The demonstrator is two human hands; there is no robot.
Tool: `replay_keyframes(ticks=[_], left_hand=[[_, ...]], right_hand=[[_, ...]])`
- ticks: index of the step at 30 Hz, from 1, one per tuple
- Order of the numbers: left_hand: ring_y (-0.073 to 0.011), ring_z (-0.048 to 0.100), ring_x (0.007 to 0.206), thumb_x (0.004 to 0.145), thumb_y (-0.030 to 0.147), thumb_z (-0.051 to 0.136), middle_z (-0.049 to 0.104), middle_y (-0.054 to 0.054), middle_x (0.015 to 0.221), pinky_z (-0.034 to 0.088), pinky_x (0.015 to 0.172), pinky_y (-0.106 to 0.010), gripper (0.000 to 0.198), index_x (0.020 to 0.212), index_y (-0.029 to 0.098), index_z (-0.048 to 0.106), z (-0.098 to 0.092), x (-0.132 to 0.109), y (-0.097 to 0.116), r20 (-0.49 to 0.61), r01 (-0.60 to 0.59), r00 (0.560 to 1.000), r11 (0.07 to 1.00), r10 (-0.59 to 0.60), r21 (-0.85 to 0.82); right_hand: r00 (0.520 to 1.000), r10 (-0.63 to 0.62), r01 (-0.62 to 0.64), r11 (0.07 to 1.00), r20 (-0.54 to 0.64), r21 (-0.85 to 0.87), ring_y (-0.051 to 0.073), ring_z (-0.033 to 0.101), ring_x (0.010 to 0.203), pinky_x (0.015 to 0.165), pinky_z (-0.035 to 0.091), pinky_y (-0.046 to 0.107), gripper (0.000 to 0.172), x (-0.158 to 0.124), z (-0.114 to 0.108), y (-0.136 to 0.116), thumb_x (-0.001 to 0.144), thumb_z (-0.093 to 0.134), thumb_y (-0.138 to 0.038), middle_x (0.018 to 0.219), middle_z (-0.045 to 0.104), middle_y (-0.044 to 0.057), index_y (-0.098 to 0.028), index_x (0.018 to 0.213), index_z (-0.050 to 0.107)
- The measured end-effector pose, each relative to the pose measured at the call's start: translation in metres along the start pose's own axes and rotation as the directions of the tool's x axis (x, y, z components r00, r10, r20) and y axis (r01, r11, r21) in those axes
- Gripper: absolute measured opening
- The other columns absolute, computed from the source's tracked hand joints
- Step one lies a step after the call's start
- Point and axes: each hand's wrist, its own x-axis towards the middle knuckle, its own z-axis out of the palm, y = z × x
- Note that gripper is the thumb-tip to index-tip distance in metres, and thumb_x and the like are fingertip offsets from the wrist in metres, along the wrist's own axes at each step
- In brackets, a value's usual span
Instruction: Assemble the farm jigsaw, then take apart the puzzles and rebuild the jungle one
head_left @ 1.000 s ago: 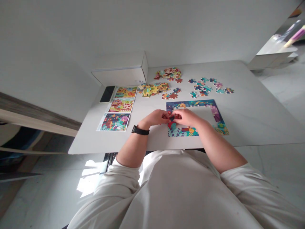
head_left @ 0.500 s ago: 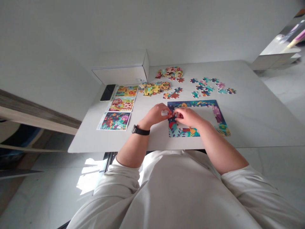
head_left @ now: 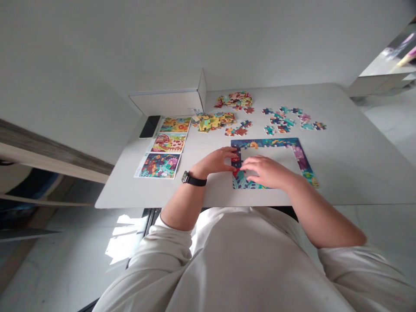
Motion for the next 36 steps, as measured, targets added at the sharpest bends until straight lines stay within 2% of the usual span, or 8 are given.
replay_keyframes(ticks=[3, 7, 14, 21, 24, 30, 33, 36], left_hand=[[-0.0285, 0.058, 0.147, 0.087, 0.044, 0.086, 0.059, -0.01, 0.161, 0.041, 0.128, -0.039, 0.048, 0.131, 0.026, 0.08, -0.001, 0.0, 0.001, 0.004, 0.015, 1.0, 1.0, -0.015, 0.01], [-0.0284, 0.056, 0.149, 0.088, 0.044, 0.085, 0.058, -0.01, 0.163, 0.041, 0.129, -0.038, 0.048, 0.132, 0.025, 0.079, -0.002, 0.0, 0.003, 0.024, 0.03, 0.999, 0.999, -0.031, 0.03], [-0.0282, 0.059, 0.146, 0.089, 0.039, 0.085, 0.061, -0.007, 0.161, 0.044, 0.127, -0.037, 0.042, 0.13, 0.028, 0.081, -0.001, 0.0, 0.004, 0.011, 0.01, 1.0, 1.0, -0.01, 0.024], [-0.0268, 0.059, 0.147, 0.091, 0.035, 0.082, 0.062, -0.009, 0.159, 0.044, 0.128, -0.036, 0.039, 0.129, 0.026, 0.081, -0.001, 0.0, 0.0, -0.012, -0.018, 1.0, 1.0, 0.019, 0.025], [-0.0264, 0.062, 0.143, 0.093, 0.031, 0.079, 0.066, -0.009, 0.154, 0.046, 0.126, -0.037, 0.032, 0.124, 0.025, 0.082, 0.001, 0.001, 0.003, -0.046, -0.023, 0.999, 0.999, 0.024, 0.029], [-0.028, 0.067, 0.133, 0.093, 0.025, 0.076, 0.076, -0.012, 0.131, 0.051, 0.12, -0.043, 0.017, 0.108, 0.021, 0.082, 0.012, 0.009, 0.011, -0.185, -0.001, 0.983, 0.999, 0.008, 0.041], [-0.0292, 0.066, 0.133, 0.089, 0.023, 0.079, 0.077, -0.012, 0.125, 0.051, 0.119, -0.045, 0.014, 0.103, 0.02, 0.081, 0.016, 0.012, 0.009, -0.196, -0.007, 0.98, 0.999, 0.015, 0.042], [-0.0301, 0.066, 0.133, 0.09, 0.026, 0.077, 0.076, -0.014, 0.127, 0.051, 0.12, -0.046, 0.018, 0.106, 0.02, 0.081, 0.018, 0.012, 0.007, -0.202, -0.011, 0.979, 0.999, 0.021, 0.048]], right_hand=[[0.997, -0.046, 0.049, 0.997, 0.06, -0.058, 0.032, 0.067, 0.126, 0.112, 0.052, 0.05, 0.042, -0.012, 0.01, -0.01, 0.089, 0.078, -0.018, 0.14, 0.073, 0.01, -0.029, 0.129, 0.08], [0.998, -0.024, 0.029, 0.995, 0.055, -0.095, 0.033, 0.065, 0.13, 0.115, 0.051, 0.052, 0.044, -0.019, 0.022, -0.011, 0.088, 0.081, -0.019, 0.145, 0.072, 0.009, -0.029, 0.131, 0.079], [1.0, -0.023, 0.024, 0.995, 0.018, -0.094, 0.034, 0.065, 0.13, 0.113, 0.052, 0.053, 0.046, -0.018, 0.024, -0.011, 0.086, 0.082, -0.018, 0.144, 0.072, 0.009, -0.031, 0.131, 0.079], [1.0, -0.018, 0.019, 0.995, 0.016, -0.097, 0.034, 0.065, 0.13, 0.113, 0.051, 0.054, 0.045, -0.017, 0.026, -0.013, 0.087, 0.082, -0.02, 0.143, 0.073, 0.01, -0.031, 0.131, 0.079], [1.0, -0.009, 0.011, 0.994, 0.024, -0.113, 0.034, 0.064, 0.13, 0.114, 0.051, 0.053, 0.044, -0.018, 0.026, -0.013, 0.089, 0.079, -0.02, 0.142, 0.073, 0.01, -0.028, 0.132, 0.078], [1.0, -0.008, 0.01, 0.994, 0.021, -0.106, 0.034, 0.064, 0.129, 0.113, 0.051, 0.053, 0.043, -0.019, 0.028, -0.017, 0.09, 0.077, -0.02, 0.143, 0.073, 0.01, -0.028, 0.132, 0.078], [1.0, -0.005, 0.005, 0.996, -0.002, -0.084, 0.033, 0.064, 0.131, 0.114, 0.05, 0.053, 0.043, -0.021, 0.027, -0.018, 0.092, 0.075, -0.02, 0.146, 0.071, 0.01, -0.028, 0.134, 0.077], [0.998, 0.023, -0.027, 0.997, -0.06, -0.067, 0.032, 0.063, 0.135, 0.118, 0.049, 0.053, 0.044, -0.033, 0.018, -0.009, 0.095, 0.073, -0.022, 0.149, 0.069, 0.01, -0.029, 0.138, 0.075]])
